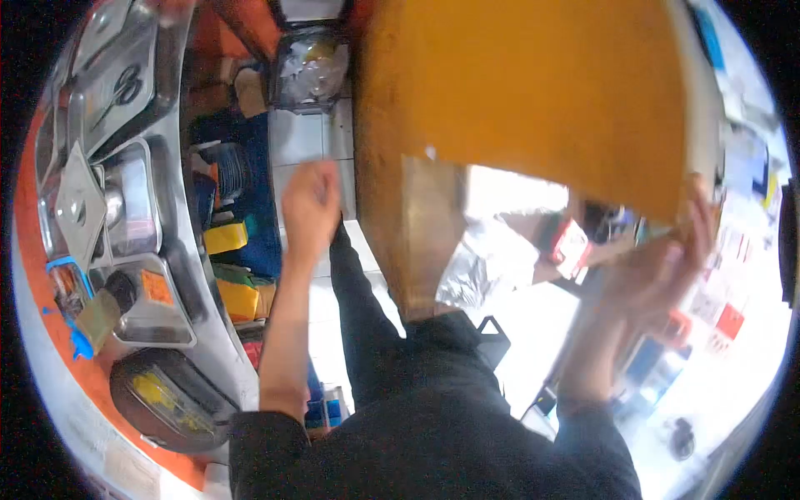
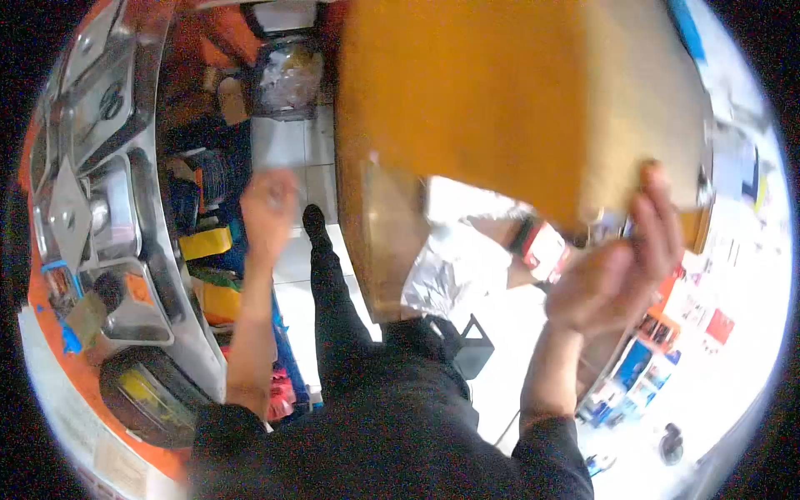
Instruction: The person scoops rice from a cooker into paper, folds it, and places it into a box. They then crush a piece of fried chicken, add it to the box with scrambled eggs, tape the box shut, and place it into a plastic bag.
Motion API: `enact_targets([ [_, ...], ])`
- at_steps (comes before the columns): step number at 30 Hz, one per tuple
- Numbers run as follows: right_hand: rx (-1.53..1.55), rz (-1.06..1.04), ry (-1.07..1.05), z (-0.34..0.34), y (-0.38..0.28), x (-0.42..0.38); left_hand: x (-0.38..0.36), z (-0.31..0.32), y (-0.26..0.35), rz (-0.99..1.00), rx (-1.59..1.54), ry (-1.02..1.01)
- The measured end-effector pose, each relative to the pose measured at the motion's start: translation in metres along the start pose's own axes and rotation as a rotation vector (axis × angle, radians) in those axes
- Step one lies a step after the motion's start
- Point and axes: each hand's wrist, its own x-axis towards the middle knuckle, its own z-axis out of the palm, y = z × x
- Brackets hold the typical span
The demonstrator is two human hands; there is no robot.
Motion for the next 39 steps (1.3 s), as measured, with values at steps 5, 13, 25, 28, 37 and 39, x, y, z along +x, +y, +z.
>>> enact_targets([
  [5,0.229,0.690,-0.255,-0.077,0.000,-0.181,-0.225,0.084,0.111,0.461,-0.074,-0.473],
  [13,0.793,1.282,-0.642,-0.157,0.079,-0.481,-0.316,0.214,0.094,0.697,0.361,-0.642],
  [25,1.503,1.779,-0.420,-0.195,0.083,-0.425,-0.387,0.204,0.271,0.315,0.108,-0.820],
  [28,1.418,1.622,-0.395,-0.216,0.087,-0.418,-0.383,0.196,0.299,0.500,0.059,-0.794],
  [37,1.221,1.079,-0.515,-0.302,0.108,-0.372,-0.359,0.227,0.274,0.347,-0.116,-0.557],
  [39,1.163,0.951,-0.459,-0.313,0.123,-0.375,-0.351,0.229,0.270,0.203,-0.282,-0.582],
])
